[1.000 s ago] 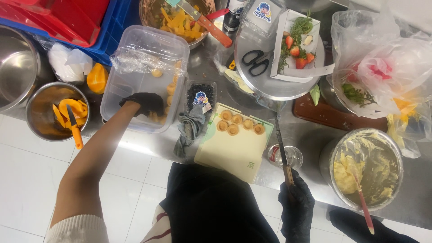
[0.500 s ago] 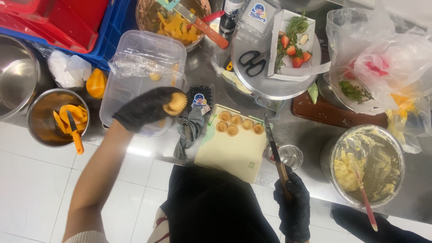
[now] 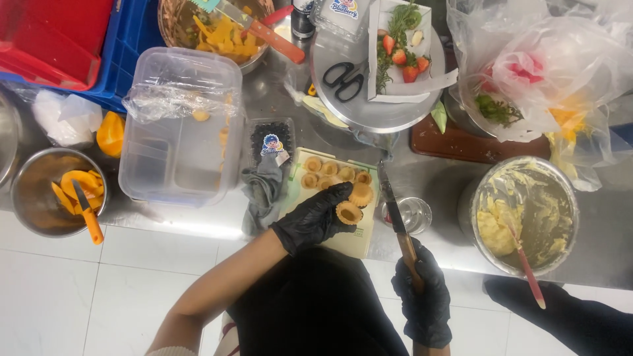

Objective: Filling small tart shells with a cream filling using a piping bag.

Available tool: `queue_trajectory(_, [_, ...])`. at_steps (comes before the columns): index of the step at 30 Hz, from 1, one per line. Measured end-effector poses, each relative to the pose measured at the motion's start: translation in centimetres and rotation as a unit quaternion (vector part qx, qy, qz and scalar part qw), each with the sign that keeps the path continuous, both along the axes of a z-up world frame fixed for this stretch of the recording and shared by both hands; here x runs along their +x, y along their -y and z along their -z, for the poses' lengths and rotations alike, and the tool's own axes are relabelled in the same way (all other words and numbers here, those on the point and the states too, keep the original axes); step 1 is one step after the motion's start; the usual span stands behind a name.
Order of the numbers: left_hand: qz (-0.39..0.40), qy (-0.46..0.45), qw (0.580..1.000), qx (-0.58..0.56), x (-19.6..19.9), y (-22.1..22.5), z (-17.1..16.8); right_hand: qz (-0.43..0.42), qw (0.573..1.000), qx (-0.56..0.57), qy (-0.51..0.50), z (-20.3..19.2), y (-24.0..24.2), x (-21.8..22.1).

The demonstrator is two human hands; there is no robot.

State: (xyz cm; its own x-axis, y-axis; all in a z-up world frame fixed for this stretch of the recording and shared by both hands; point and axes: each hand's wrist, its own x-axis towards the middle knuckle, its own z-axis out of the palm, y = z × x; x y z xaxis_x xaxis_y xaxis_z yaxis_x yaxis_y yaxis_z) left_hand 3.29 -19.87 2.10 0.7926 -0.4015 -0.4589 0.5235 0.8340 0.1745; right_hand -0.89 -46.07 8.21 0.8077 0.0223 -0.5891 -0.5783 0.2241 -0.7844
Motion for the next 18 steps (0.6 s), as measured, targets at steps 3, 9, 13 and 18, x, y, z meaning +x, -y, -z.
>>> queue_trajectory(3, [0.002,-0.004,1.000,-0.021,-0.2,1.3,1.7,-0.004,1.000,0.007,0.015,0.2,-0.4,-0.2])
queue_trajectory(9, [-0.025,0.029,0.997,0.067,-0.5,1.9,4.6,-0.076,0.985,-0.129,0.084,-1.1,-1.6,-0.7])
queue_trajectory(13, [-0.019,0.083,0.990,0.115,-0.6,1.6,5.0,-0.070,0.986,-0.118,0.095,-0.9,-1.6,-1.1])
queue_trajectory(18, [-0.041,0.109,0.985,0.127,-0.3,0.7,3.1,-0.147,0.944,-0.207,0.210,3.6,0.3,-1.8])
